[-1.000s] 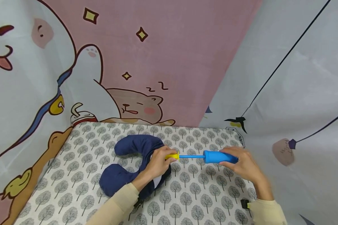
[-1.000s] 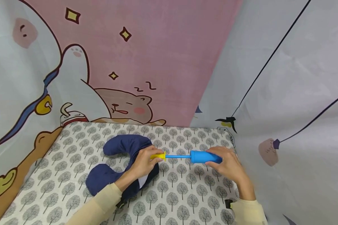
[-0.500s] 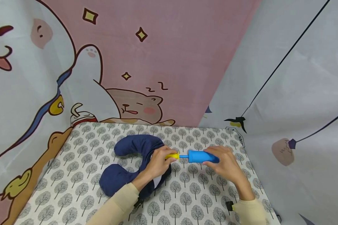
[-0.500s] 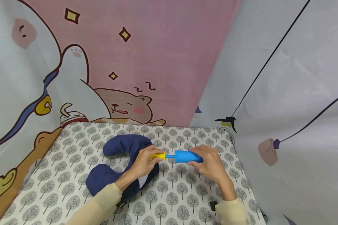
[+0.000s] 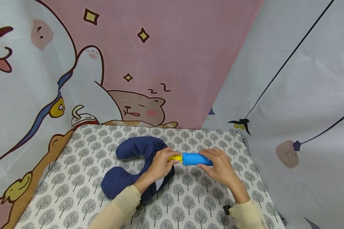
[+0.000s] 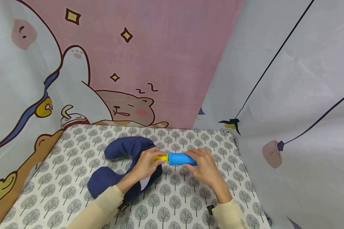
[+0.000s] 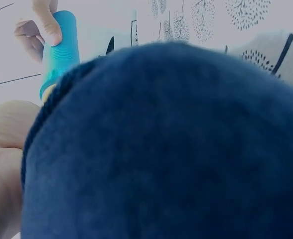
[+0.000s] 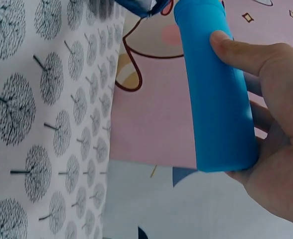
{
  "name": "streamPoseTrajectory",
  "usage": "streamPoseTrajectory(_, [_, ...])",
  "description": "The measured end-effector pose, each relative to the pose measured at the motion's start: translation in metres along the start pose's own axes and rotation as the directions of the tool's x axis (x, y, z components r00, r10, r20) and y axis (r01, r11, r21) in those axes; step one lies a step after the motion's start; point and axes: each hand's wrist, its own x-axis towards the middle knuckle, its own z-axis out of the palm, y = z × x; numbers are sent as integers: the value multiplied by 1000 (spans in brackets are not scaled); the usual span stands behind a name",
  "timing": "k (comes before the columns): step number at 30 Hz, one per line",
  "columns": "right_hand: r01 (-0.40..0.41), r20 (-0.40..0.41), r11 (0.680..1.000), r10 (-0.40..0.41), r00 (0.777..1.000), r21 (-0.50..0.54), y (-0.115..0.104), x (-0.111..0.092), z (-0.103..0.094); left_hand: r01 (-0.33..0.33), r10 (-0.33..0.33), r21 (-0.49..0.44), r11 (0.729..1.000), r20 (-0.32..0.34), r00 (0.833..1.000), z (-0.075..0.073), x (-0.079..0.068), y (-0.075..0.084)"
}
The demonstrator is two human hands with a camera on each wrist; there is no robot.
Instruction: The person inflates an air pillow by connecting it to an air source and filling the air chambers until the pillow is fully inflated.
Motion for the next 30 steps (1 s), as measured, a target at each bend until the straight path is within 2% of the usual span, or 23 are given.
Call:
streamPoseTrajectory(7, [-13, 3, 999, 13, 1000, 39, 19, -11, -16, 28, -28, -10, 1000, 27, 999, -1, 0, 0])
streamPoseTrajectory(13, [-19, 13, 999, 18, 1000, 37, 43, -22, -35, 31, -31, -10, 999, 11, 999, -2, 0, 0])
streamPoseTrajectory(20, [-96, 36, 994, 94, 995, 51, 65, -35, -54, 20, -20, 1, 1000, 7, 1000, -3, 0, 1])
streamPoseTrajectory(25, [-118, 22, 991, 116, 993, 63, 77, -40, -67, 9, -9, 1, 1000, -4, 1000, -3, 0, 1])
streamPoseTrajectory(30, [-196, 56, 977, 192, 980, 85, 83, -43, -79, 5, -5, 1, 1000, -18, 1000, -3, 0, 1])
